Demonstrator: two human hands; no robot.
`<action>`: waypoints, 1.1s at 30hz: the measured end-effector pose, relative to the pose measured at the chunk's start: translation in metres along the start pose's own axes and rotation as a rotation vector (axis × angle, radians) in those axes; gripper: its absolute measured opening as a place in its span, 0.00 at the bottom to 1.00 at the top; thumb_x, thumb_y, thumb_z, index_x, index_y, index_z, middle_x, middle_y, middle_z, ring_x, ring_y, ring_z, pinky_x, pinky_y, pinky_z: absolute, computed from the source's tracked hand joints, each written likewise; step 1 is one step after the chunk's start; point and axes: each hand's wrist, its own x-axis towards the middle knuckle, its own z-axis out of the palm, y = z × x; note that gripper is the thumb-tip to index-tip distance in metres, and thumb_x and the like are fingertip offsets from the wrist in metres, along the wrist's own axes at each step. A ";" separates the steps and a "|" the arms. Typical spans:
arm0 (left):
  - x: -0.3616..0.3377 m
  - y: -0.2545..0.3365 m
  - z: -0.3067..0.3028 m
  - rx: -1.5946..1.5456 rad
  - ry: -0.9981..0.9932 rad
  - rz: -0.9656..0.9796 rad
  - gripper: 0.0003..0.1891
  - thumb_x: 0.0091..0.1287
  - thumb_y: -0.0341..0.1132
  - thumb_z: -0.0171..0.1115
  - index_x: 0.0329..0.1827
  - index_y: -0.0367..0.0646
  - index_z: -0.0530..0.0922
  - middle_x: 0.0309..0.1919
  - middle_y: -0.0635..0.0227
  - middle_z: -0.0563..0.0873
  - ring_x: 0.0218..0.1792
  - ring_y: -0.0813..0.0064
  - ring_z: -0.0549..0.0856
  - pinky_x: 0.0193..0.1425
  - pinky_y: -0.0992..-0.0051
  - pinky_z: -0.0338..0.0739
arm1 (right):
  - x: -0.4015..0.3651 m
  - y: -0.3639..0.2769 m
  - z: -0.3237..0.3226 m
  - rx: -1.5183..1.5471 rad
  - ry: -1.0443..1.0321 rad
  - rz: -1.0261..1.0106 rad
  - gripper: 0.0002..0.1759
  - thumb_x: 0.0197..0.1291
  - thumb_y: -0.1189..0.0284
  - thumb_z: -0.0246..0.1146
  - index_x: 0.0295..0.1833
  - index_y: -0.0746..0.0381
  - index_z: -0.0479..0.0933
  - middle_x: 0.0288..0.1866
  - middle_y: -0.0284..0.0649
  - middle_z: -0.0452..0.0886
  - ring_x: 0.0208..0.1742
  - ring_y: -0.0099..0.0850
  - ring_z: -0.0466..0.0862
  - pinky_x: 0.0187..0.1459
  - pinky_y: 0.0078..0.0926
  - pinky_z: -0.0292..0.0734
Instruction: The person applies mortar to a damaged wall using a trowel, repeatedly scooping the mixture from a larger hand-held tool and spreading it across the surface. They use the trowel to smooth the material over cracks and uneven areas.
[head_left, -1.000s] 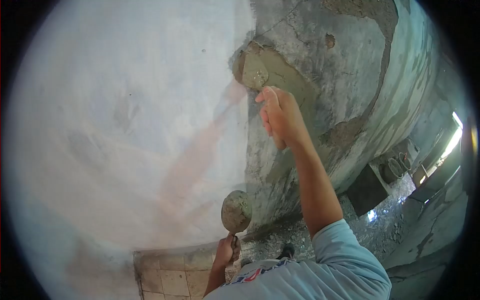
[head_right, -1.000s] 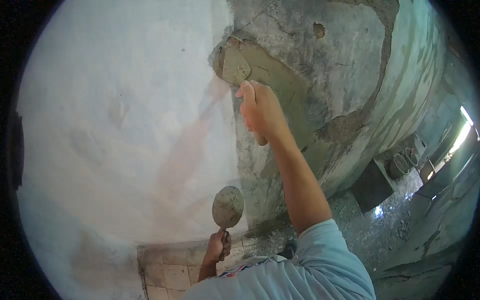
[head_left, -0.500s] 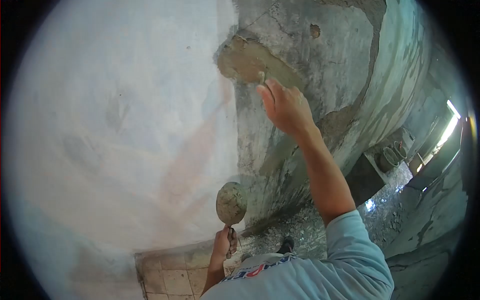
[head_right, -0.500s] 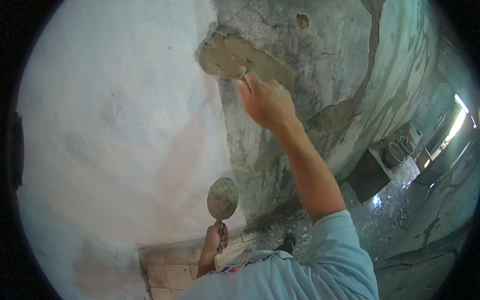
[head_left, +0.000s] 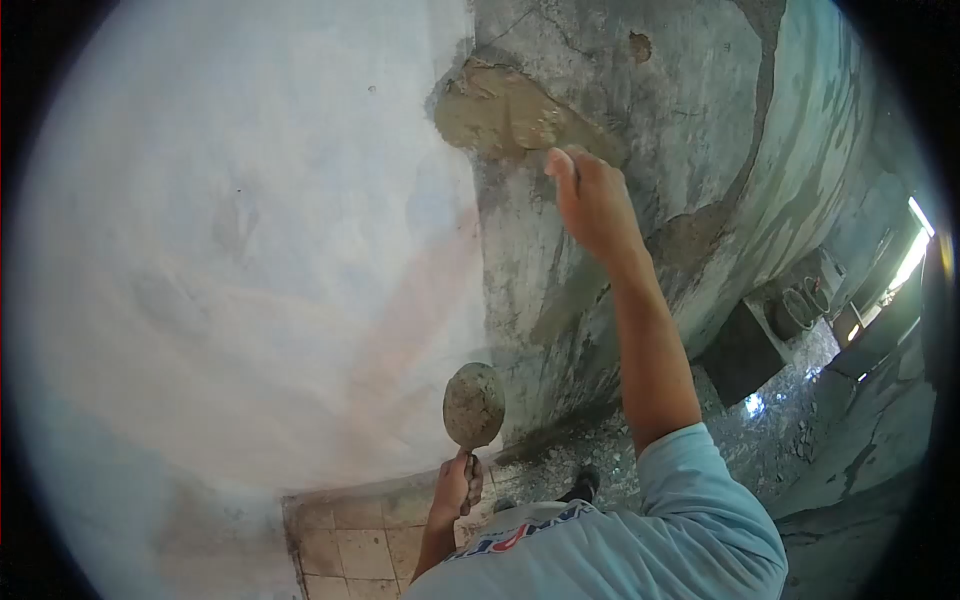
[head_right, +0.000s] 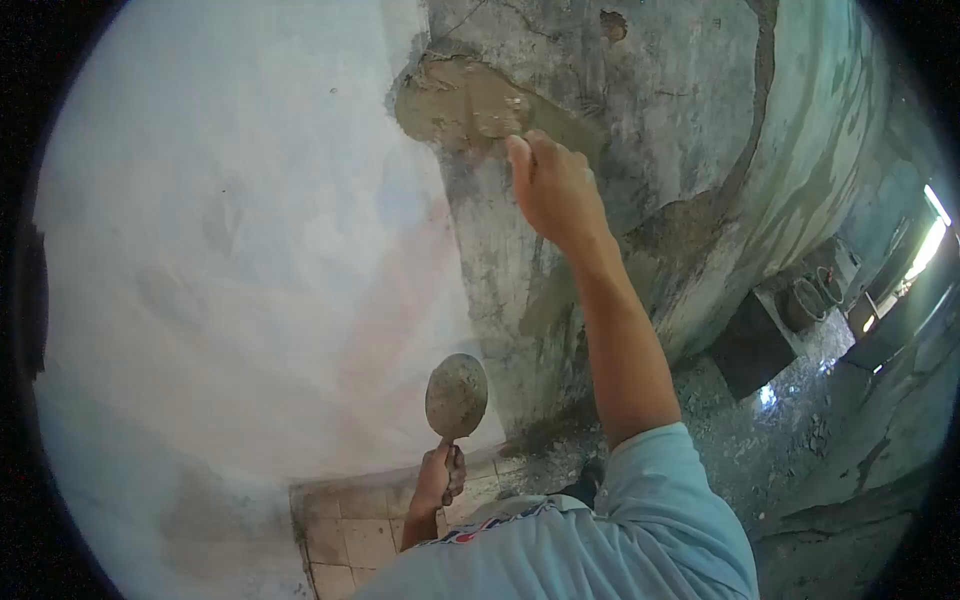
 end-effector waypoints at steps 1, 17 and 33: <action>-0.002 0.001 0.000 0.000 0.005 0.004 0.27 0.82 0.58 0.47 0.30 0.46 0.71 0.14 0.75 0.68 0.09 0.80 0.65 0.12 0.75 0.58 | -0.003 0.003 0.000 0.025 -0.003 0.039 0.22 0.79 0.58 0.51 0.45 0.66 0.81 0.36 0.59 0.85 0.43 0.63 0.84 0.47 0.56 0.76; -0.007 0.003 -0.004 0.025 0.004 0.011 0.27 0.82 0.57 0.45 0.29 0.46 0.71 0.14 0.74 0.69 0.09 0.80 0.65 0.13 0.75 0.59 | 0.001 -0.022 0.012 -0.101 0.056 -0.063 0.20 0.78 0.60 0.52 0.47 0.65 0.81 0.36 0.58 0.84 0.41 0.62 0.84 0.44 0.52 0.76; -0.005 -0.002 -0.013 0.109 0.039 0.083 0.25 0.82 0.52 0.46 0.31 0.43 0.76 0.16 0.72 0.75 0.12 0.79 0.71 0.18 0.74 0.64 | -0.104 0.028 -0.012 0.237 -0.280 0.413 0.25 0.78 0.60 0.49 0.44 0.70 0.83 0.23 0.43 0.77 0.25 0.36 0.78 0.33 0.37 0.72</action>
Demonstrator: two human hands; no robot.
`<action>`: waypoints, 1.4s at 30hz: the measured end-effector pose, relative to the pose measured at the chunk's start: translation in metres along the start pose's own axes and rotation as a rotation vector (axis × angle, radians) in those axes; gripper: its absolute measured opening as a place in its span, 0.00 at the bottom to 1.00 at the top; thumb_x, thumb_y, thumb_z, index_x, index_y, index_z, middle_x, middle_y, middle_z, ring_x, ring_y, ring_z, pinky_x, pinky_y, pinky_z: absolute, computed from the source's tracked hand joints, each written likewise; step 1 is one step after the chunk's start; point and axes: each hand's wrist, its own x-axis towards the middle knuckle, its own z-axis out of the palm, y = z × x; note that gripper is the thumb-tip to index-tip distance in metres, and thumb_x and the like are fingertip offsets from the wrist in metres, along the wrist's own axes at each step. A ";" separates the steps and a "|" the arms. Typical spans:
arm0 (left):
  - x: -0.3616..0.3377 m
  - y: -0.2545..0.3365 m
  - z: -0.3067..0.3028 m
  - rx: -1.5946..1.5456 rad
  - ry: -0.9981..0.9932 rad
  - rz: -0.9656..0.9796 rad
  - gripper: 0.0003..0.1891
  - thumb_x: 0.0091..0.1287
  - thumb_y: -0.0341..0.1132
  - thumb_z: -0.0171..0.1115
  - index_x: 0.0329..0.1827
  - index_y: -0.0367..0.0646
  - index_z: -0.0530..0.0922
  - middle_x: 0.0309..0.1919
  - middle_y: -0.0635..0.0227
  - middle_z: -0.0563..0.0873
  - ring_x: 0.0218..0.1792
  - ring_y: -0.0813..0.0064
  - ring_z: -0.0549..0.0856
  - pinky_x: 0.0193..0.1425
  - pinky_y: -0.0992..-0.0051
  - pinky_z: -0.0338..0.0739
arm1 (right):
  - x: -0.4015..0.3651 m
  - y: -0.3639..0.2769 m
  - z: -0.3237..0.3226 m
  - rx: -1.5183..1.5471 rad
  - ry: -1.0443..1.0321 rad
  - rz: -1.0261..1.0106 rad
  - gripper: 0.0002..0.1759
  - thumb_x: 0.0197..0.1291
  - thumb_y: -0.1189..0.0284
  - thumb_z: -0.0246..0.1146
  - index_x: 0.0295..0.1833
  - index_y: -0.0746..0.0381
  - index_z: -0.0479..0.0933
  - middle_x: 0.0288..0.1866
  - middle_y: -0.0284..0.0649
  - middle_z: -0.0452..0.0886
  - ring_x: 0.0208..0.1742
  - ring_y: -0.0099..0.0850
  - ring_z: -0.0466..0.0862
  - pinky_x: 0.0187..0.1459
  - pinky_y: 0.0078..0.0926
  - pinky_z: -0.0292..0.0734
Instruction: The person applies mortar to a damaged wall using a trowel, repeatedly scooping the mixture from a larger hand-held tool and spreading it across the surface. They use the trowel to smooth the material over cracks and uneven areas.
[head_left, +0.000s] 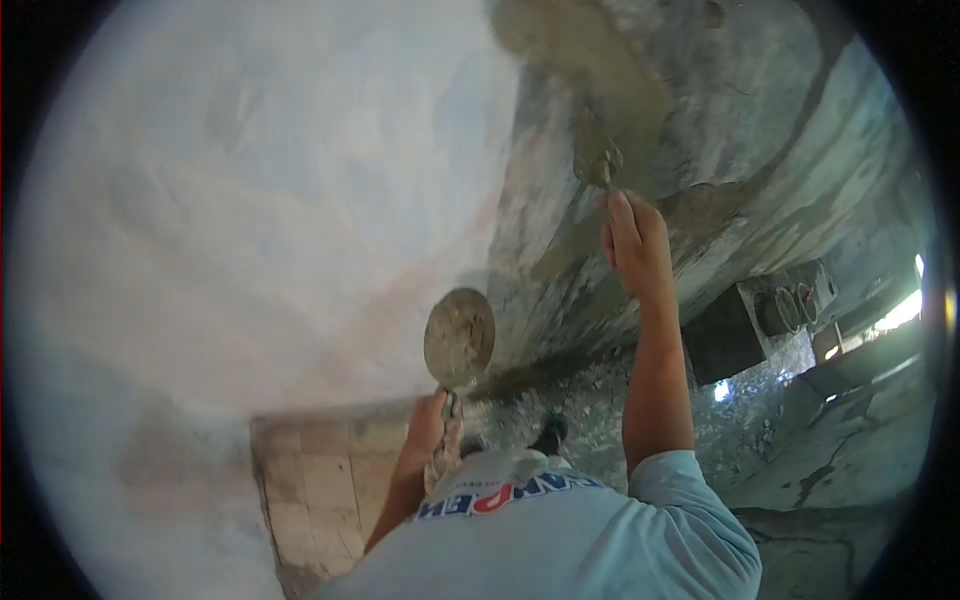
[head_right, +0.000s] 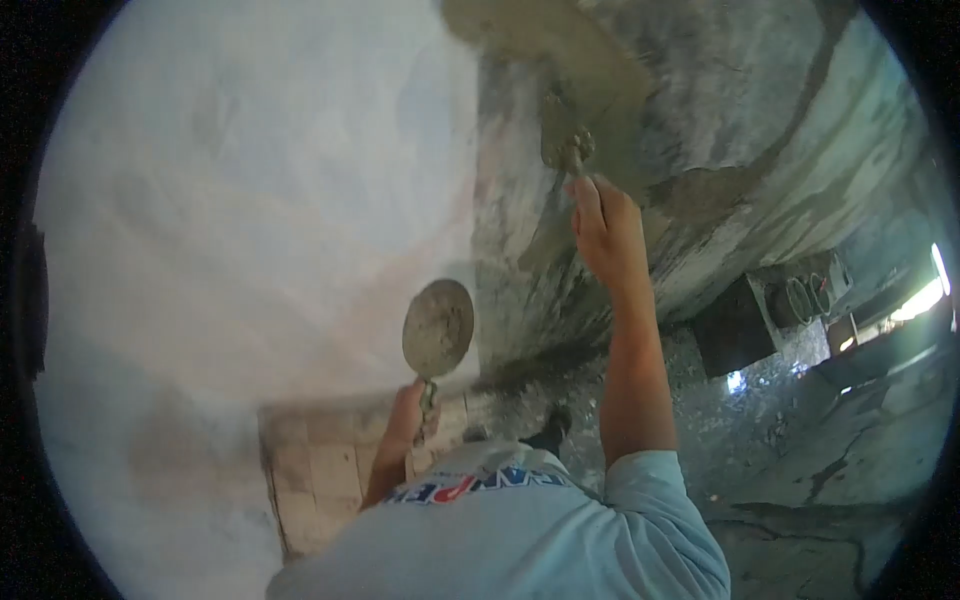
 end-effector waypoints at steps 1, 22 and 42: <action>-0.006 0.004 0.001 -0.053 -0.016 -0.023 0.25 0.82 0.51 0.46 0.32 0.43 0.76 0.16 0.72 0.75 0.13 0.79 0.71 0.19 0.73 0.64 | -0.019 0.006 0.007 0.065 -0.038 0.085 0.25 0.78 0.60 0.50 0.45 0.71 0.83 0.20 0.38 0.72 0.23 0.28 0.73 0.30 0.33 0.68; -0.017 -0.023 -0.014 0.384 0.023 0.305 0.21 0.82 0.41 0.50 0.51 0.28 0.83 0.33 0.67 0.85 0.39 0.78 0.79 0.47 0.72 0.74 | -0.149 0.177 0.059 -0.534 -0.118 -0.322 0.12 0.65 0.73 0.70 0.54 0.59 0.85 0.49 0.39 0.83 0.47 0.41 0.83 0.57 0.45 0.72; -0.007 0.010 0.033 0.041 -0.113 -0.064 0.21 0.81 0.45 0.49 0.36 0.40 0.81 0.20 0.71 0.78 0.15 0.80 0.72 0.17 0.75 0.63 | -0.087 0.171 0.031 -0.286 -0.265 -0.540 0.12 0.63 0.73 0.70 0.52 0.56 0.83 0.46 0.38 0.82 0.48 0.42 0.82 0.54 0.43 0.71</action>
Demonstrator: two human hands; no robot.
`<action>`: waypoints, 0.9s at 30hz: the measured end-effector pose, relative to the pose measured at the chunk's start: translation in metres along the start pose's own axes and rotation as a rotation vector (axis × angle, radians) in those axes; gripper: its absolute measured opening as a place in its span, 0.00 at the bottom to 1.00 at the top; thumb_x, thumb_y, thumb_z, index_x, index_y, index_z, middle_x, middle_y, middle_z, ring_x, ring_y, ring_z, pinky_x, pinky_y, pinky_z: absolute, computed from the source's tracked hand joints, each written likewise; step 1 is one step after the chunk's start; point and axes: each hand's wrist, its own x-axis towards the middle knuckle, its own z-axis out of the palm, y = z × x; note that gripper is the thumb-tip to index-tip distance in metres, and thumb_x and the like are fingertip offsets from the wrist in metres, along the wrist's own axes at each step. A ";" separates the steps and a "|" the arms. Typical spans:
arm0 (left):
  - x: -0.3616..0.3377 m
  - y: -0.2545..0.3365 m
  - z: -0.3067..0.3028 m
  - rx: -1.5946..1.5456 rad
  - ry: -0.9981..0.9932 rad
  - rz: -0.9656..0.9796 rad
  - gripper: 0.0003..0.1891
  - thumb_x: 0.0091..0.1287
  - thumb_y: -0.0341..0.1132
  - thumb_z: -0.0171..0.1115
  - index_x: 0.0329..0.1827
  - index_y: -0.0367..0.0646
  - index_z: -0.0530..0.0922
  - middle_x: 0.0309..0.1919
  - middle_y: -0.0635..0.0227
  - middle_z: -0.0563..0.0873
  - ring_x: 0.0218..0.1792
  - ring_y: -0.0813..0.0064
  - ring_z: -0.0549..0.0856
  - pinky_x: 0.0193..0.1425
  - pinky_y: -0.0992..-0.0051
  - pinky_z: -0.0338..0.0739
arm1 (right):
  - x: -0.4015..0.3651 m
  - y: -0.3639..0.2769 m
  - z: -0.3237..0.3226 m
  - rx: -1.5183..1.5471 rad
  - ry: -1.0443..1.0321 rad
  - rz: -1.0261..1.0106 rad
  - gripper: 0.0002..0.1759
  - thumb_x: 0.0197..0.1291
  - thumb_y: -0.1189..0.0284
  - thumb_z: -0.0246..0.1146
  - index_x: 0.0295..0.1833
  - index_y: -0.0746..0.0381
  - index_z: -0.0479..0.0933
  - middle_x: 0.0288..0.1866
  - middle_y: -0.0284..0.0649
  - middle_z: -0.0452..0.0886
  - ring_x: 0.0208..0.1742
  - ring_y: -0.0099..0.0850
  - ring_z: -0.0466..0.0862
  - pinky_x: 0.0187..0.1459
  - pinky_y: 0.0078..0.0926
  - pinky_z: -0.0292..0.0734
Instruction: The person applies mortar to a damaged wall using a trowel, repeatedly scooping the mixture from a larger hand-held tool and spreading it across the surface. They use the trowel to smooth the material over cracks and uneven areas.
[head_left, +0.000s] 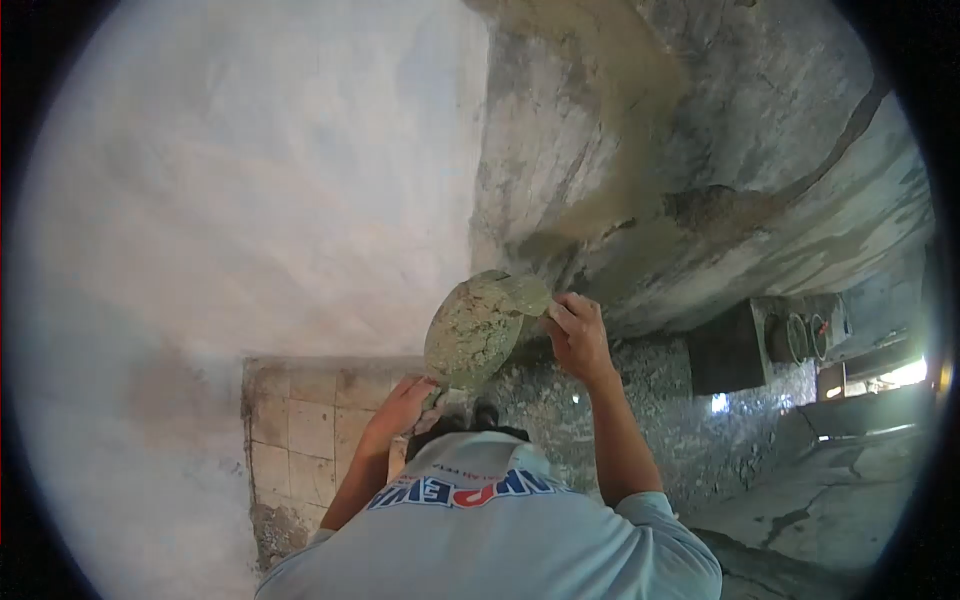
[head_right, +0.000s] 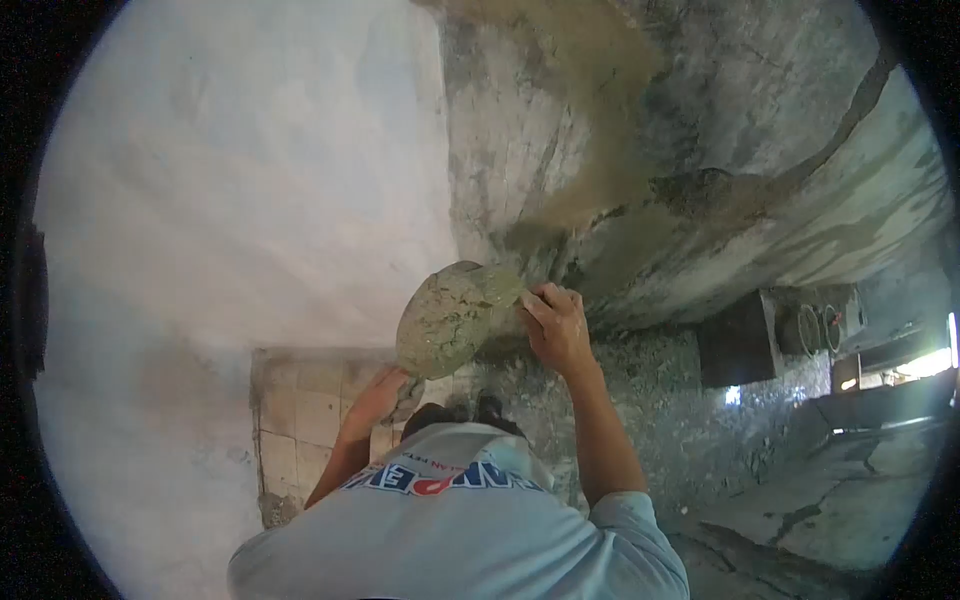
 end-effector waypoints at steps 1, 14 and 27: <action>0.003 -0.002 0.008 -0.023 0.025 0.003 0.21 0.81 0.46 0.48 0.33 0.41 0.79 0.18 0.71 0.76 0.12 0.80 0.70 0.15 0.75 0.60 | 0.005 0.003 -0.004 0.027 -0.003 0.006 0.12 0.63 0.73 0.70 0.53 0.57 0.83 0.47 0.39 0.82 0.49 0.43 0.83 0.54 0.43 0.72; 0.016 0.084 0.036 -0.182 -0.105 0.077 0.22 0.81 0.50 0.47 0.31 0.44 0.72 0.15 0.73 0.70 0.10 0.80 0.66 0.13 0.76 0.61 | 0.163 -0.044 -0.125 -0.147 0.403 -0.194 0.12 0.71 0.68 0.64 0.52 0.64 0.81 0.33 0.47 0.82 0.36 0.53 0.83 0.38 0.44 0.79; 0.032 0.062 0.026 -0.228 -0.122 0.007 0.24 0.80 0.57 0.45 0.33 0.48 0.72 0.15 0.75 0.68 0.09 0.80 0.64 0.10 0.75 0.60 | 0.256 -0.075 -0.187 0.285 0.189 0.154 0.21 0.80 0.63 0.52 0.47 0.69 0.83 0.22 0.40 0.74 0.24 0.32 0.76 0.34 0.34 0.75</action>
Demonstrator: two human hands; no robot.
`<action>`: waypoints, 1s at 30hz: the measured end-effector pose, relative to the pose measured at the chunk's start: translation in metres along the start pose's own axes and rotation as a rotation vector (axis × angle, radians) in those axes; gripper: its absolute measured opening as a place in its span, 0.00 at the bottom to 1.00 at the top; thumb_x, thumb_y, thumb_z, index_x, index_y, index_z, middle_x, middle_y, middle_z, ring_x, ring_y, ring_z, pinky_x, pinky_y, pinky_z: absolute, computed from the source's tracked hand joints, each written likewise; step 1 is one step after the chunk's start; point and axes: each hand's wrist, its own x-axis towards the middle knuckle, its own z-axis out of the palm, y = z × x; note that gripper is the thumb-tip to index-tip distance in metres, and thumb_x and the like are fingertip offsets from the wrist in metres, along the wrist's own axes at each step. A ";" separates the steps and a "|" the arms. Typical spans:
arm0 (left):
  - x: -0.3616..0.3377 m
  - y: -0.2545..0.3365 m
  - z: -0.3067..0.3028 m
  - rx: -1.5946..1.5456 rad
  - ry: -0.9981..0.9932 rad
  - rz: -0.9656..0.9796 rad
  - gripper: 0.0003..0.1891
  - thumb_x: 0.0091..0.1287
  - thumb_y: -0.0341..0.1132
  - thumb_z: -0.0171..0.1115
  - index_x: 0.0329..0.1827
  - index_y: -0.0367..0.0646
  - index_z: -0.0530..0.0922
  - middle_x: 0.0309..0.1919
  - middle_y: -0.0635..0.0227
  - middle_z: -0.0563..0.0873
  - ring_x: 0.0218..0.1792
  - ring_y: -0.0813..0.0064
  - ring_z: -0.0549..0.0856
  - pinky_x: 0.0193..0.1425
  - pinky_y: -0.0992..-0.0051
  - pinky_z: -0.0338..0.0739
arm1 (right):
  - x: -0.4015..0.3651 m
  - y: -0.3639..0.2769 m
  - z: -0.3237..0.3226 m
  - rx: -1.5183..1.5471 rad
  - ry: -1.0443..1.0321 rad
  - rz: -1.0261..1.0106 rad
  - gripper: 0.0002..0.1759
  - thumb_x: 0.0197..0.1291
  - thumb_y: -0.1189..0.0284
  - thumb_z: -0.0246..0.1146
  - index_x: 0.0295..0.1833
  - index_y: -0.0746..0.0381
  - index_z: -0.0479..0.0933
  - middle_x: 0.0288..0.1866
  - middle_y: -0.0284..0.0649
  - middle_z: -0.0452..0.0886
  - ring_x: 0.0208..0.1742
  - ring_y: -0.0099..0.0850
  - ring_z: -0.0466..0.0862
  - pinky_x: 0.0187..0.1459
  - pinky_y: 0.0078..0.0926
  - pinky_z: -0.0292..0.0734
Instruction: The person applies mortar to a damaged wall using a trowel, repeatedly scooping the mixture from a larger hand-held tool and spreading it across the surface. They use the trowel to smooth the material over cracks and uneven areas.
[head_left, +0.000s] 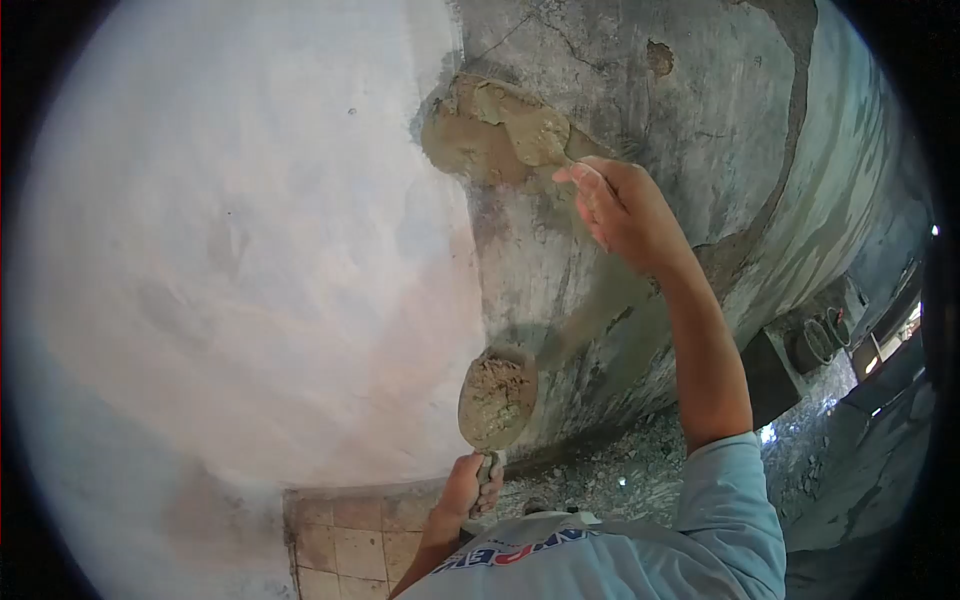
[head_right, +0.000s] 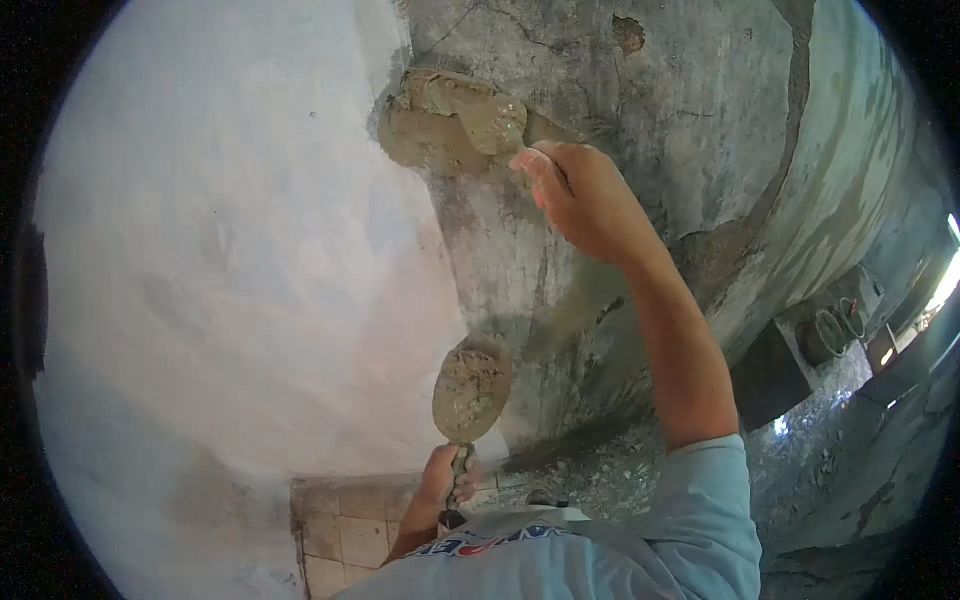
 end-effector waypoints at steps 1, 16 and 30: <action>0.004 -0.003 -0.003 -0.030 -0.008 -0.022 0.24 0.80 0.57 0.45 0.32 0.48 0.72 0.15 0.75 0.68 0.09 0.80 0.63 0.10 0.75 0.60 | -0.001 -0.003 -0.001 -0.005 0.002 0.018 0.21 0.80 0.63 0.52 0.48 0.69 0.84 0.22 0.39 0.74 0.24 0.31 0.76 0.34 0.34 0.74; 0.004 -0.013 0.004 -0.069 0.024 -0.053 0.25 0.79 0.60 0.45 0.33 0.49 0.72 0.15 0.76 0.67 0.09 0.81 0.63 0.10 0.76 0.59 | -0.053 0.048 -0.006 -0.159 0.059 0.064 0.18 0.78 0.64 0.55 0.45 0.68 0.81 0.25 0.46 0.76 0.26 0.43 0.72 0.36 0.38 0.74; -0.012 0.018 0.018 -0.166 -0.087 -0.071 0.25 0.78 0.62 0.43 0.31 0.52 0.68 0.13 0.78 0.64 0.10 0.82 0.61 0.11 0.75 0.56 | -0.196 0.132 0.109 -0.493 0.147 -0.417 0.15 0.56 0.67 0.78 0.47 0.58 0.85 0.43 0.39 0.83 0.35 0.42 0.86 0.35 0.36 0.82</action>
